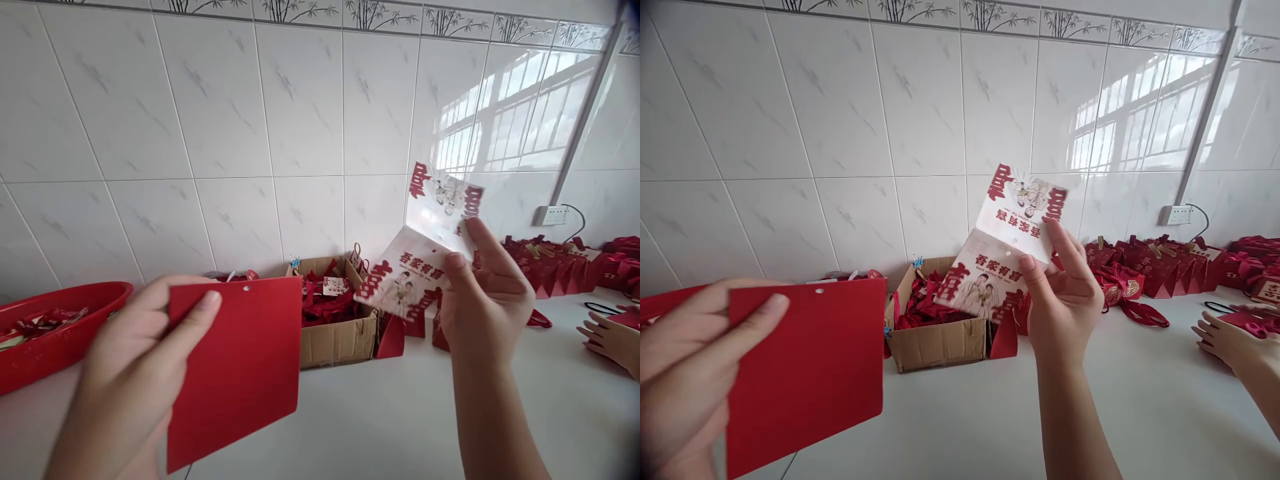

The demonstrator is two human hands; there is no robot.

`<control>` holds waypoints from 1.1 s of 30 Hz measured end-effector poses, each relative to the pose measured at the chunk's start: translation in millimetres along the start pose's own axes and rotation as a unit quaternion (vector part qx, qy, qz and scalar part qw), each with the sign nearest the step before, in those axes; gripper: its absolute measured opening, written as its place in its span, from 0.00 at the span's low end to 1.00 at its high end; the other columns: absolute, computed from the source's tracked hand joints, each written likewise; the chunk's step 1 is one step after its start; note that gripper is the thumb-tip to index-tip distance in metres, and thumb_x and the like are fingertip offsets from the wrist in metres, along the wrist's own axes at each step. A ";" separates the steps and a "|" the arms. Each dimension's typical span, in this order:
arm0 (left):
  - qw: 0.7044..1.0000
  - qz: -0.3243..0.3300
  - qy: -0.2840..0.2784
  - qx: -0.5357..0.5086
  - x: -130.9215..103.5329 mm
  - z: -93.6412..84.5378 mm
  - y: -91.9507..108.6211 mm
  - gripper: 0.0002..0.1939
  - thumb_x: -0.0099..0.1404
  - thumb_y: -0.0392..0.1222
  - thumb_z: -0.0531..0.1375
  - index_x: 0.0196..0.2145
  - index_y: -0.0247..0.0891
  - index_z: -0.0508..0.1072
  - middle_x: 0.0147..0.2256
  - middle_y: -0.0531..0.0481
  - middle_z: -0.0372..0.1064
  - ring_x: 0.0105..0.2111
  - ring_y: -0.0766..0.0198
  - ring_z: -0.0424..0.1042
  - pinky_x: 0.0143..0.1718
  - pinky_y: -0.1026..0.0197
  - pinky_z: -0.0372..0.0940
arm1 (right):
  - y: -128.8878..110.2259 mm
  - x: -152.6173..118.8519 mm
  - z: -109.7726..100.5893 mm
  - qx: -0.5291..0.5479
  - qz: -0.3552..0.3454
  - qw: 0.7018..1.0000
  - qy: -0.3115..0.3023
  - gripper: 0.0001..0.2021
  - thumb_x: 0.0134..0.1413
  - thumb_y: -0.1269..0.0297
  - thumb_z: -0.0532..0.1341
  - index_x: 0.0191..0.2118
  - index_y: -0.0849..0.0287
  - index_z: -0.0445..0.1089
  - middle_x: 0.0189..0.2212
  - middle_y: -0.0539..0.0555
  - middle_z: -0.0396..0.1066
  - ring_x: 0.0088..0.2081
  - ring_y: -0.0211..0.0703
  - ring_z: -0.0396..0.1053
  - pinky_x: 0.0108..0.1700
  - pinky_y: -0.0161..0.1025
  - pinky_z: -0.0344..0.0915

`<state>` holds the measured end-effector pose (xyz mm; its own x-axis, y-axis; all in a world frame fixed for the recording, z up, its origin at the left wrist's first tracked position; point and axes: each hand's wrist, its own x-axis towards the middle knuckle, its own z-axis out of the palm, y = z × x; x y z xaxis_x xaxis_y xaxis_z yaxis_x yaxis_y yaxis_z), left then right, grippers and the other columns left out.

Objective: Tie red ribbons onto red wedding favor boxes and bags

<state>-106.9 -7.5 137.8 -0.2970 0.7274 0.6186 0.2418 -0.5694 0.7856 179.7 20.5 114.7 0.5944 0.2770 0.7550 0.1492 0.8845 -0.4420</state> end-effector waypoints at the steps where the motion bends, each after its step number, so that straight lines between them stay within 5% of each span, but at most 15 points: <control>1: 0.999 -0.037 -0.018 -0.001 -1.9 9.0 2.8 0.15 0.53 0.52 0.67 0.34 0.43 0.73 0.20 0.55 0.70 0.18 0.62 0.69 0.15 0.65 0.64 | -2.8 -0.3 -0.3 0.027 0.042 0.998 -0.027 0.19 0.52 0.64 0.66 0.51 0.44 0.72 0.53 0.51 0.69 0.54 0.51 0.69 0.53 0.52 0.71; 6: 0.992 -0.077 -0.096 -0.019 -12.4 42.8 9.2 0.13 0.57 0.51 0.64 0.34 0.42 0.72 0.33 0.51 0.73 0.31 0.60 0.73 0.28 0.64 0.67 | -9.4 -12.1 11.2 0.149 0.269 0.928 -0.209 0.22 0.46 0.62 0.70 0.50 0.49 0.73 0.48 0.55 0.75 0.46 0.51 0.75 0.45 0.48 0.75; 11: 0.988 -0.031 -0.149 0.007 -20.1 49.9 5.9 0.11 0.65 0.51 0.57 0.37 0.41 0.69 0.36 0.51 0.73 0.35 0.60 0.70 0.35 0.62 0.63 | -4.7 -31.5 34.0 0.120 0.410 0.849 -0.310 0.25 0.41 0.58 0.72 0.49 0.56 0.73 0.38 0.57 0.77 0.37 0.46 0.75 0.39 0.44 0.73; 18: 0.996 -0.005 -0.085 -0.020 -23.9 53.4 -0.8 0.11 0.64 0.48 0.59 0.42 0.44 0.67 0.36 0.53 0.69 0.33 0.64 0.68 0.31 0.65 0.63 | 3.6 -39.9 41.2 0.055 0.314 0.885 -0.339 0.13 0.46 0.52 0.68 0.28 0.58 0.73 0.42 0.54 0.66 0.42 0.43 0.67 0.38 0.37 0.66; 22: 0.995 -0.030 -0.071 -0.057 -26.6 59.9 -0.7 0.11 0.64 0.50 0.58 0.38 0.40 0.73 0.35 0.51 0.71 0.35 0.62 0.69 0.32 0.64 0.63 | 4.7 -54.6 49.0 0.157 0.364 0.862 -0.315 0.12 0.50 0.52 0.66 0.33 0.56 0.69 0.35 0.50 0.68 0.33 0.37 0.66 0.32 0.33 0.64; 27: 0.997 -0.020 -0.055 -0.044 -31.4 63.2 -1.4 0.14 0.66 0.52 0.56 0.42 0.42 0.75 0.45 0.48 0.71 0.47 0.57 0.69 0.45 0.60 0.63 | 4.1 -74.8 58.8 0.188 0.355 0.887 -0.229 0.13 0.54 0.52 0.63 0.36 0.54 0.63 0.26 0.45 0.63 0.26 0.32 0.60 0.27 0.29 0.60; 33: 0.995 -0.022 -0.096 -0.023 -33.4 66.1 2.0 0.12 0.64 0.53 0.58 0.35 0.41 0.68 0.31 0.52 0.68 0.30 0.63 0.68 0.29 0.63 0.63 | 0.1 -71.4 55.8 0.156 0.352 0.893 -0.236 0.14 0.50 0.54 0.67 0.32 0.56 0.64 0.24 0.46 0.67 0.25 0.32 0.62 0.27 0.30 0.61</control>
<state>-35.4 -7.6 118.3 -0.1234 0.8093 0.5742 0.1886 -0.5490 0.8143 93.2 21.7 87.7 0.0453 0.8671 0.4961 -0.4001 0.4708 -0.7863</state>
